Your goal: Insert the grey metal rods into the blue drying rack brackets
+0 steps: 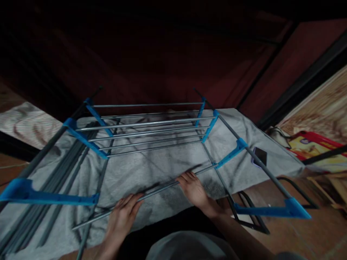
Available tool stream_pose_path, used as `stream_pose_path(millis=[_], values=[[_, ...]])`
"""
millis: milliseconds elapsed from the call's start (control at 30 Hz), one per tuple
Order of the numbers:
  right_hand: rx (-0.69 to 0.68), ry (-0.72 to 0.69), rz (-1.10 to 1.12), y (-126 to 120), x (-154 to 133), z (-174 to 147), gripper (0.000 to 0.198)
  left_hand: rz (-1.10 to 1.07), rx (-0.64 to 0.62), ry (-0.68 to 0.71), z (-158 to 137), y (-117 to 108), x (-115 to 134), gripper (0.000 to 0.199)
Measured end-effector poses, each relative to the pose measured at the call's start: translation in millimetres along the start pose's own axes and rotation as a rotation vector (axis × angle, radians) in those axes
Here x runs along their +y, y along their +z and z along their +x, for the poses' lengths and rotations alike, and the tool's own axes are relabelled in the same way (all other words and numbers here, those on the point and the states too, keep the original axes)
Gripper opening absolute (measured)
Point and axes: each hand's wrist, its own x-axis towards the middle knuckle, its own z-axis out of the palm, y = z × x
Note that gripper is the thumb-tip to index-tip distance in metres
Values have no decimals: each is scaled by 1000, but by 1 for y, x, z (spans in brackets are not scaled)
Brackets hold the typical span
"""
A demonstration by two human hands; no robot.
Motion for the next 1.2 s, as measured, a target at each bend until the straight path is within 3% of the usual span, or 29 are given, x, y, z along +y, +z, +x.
stream_pose_path(millis=[300,500,600,700,800,900,1067,1200], values=[[33,28,-27,4,17,14,17,30,56,-23,-22,-2,-21,43],[44,-88,-76,-1,5,26,20,78,76,34,-13,-13,-2,37],[31,-157,-52,-7,-10,37,17,161,184,91,3,-30,18,30],[76,-171,24,-17,-25,53,16,252,402,30,16,-51,40,29],[183,-144,145,-32,-35,69,17,220,567,40,19,-66,58,43],[287,-125,334,-50,-41,80,19,136,630,-6,19,-68,70,45],[414,-30,804,-76,-51,95,17,-41,564,-143,24,-56,82,29],[359,55,1200,-93,-65,107,24,-179,484,-231,34,-45,83,30]])
